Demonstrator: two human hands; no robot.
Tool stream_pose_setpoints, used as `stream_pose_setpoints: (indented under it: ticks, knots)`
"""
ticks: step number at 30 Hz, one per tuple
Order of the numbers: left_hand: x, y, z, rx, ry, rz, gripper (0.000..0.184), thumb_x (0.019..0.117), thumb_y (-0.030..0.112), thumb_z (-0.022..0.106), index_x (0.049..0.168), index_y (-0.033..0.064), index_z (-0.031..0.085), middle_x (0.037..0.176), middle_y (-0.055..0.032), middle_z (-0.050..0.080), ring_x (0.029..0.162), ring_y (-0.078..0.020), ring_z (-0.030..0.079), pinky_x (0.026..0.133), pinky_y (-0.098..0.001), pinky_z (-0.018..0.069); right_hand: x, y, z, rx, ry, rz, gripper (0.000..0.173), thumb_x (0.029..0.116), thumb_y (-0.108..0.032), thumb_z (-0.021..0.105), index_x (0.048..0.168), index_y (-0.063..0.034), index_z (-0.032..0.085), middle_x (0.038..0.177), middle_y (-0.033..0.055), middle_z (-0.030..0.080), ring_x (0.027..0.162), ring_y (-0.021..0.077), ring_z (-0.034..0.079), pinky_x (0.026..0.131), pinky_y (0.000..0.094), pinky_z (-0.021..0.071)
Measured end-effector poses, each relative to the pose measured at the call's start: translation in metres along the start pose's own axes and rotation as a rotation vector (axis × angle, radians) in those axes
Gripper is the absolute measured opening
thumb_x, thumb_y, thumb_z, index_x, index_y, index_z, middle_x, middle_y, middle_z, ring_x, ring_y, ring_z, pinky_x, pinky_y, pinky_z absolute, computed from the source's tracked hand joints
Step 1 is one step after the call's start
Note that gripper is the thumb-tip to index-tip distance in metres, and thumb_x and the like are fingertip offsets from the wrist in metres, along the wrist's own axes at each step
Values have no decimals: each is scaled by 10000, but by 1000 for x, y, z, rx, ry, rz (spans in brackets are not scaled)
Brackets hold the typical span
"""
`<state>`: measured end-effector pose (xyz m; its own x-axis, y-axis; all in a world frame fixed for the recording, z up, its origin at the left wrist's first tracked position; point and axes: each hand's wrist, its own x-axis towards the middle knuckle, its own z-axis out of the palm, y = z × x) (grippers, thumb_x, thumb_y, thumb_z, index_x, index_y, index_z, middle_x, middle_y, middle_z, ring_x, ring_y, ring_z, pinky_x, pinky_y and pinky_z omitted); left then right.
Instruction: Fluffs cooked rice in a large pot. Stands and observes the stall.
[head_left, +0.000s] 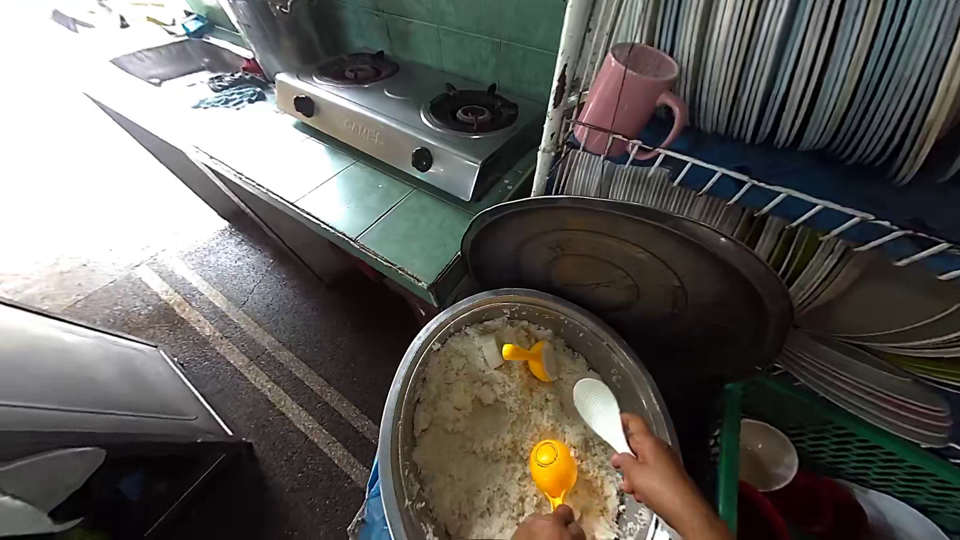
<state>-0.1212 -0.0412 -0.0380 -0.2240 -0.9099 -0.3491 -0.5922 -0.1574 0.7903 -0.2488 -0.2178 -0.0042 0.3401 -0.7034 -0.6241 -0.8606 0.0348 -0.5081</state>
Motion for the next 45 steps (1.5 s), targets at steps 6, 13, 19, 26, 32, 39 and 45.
stream_pose_setpoints:
  ticks: [6,13,19,26,32,39,45]
  knots:
    - [-71,-11,-57,-13,532,-249,430,958,15,590,1387,-21,575,1551,-255,438,1060,-367,718,860,-484,612,25,-61,40,-602,-41,95,449,1071,-242,445,1445,5,480,1290,237,655,1225,386,638,1027,550,501]
    - [-95,-92,-37,325,970,92,290,972,48,548,1217,-6,692,1301,-185,683,1074,-270,735,891,-372,614,32,-69,92,-623,-120,190,526,968,-179,576,1439,16,446,1303,215,653,1214,352,654,1008,532,530]
    - [-85,-96,-25,410,1141,19,288,954,97,542,1176,32,713,1216,-138,726,939,-229,760,777,-332,627,9,-67,110,-643,-271,183,458,961,-188,606,1340,61,536,1272,260,648,1167,383,663,956,567,542]
    - [-81,-95,-22,436,1168,-59,283,924,106,557,1144,46,725,1170,-117,740,873,-228,760,717,-346,629,-48,-70,115,-945,-479,43,425,993,-239,525,1330,19,544,1222,257,674,1163,421,658,950,617,520]
    - [-81,-95,-24,452,1161,-66,273,906,114,573,1123,63,731,1148,-101,748,840,-216,757,685,-338,623,16,-87,43,-1009,-141,85,446,1016,-225,520,1387,22,516,1257,269,661,1177,442,651,969,635,516]
    - [-80,-95,-23,448,1198,-82,256,938,123,547,1104,60,732,1123,-99,754,798,-202,751,653,-314,613,64,-46,64,-856,-306,151,397,1050,-217,472,1308,72,560,1247,291,638,1151,407,650,969,576,511]
    - [-81,-94,-21,430,1192,-119,259,932,124,561,1117,71,735,1128,-95,753,797,-202,750,650,-319,614,-4,-43,98,-998,-514,71,383,1031,-225,491,1269,66,565,1187,281,672,1145,417,661,963,597,514]
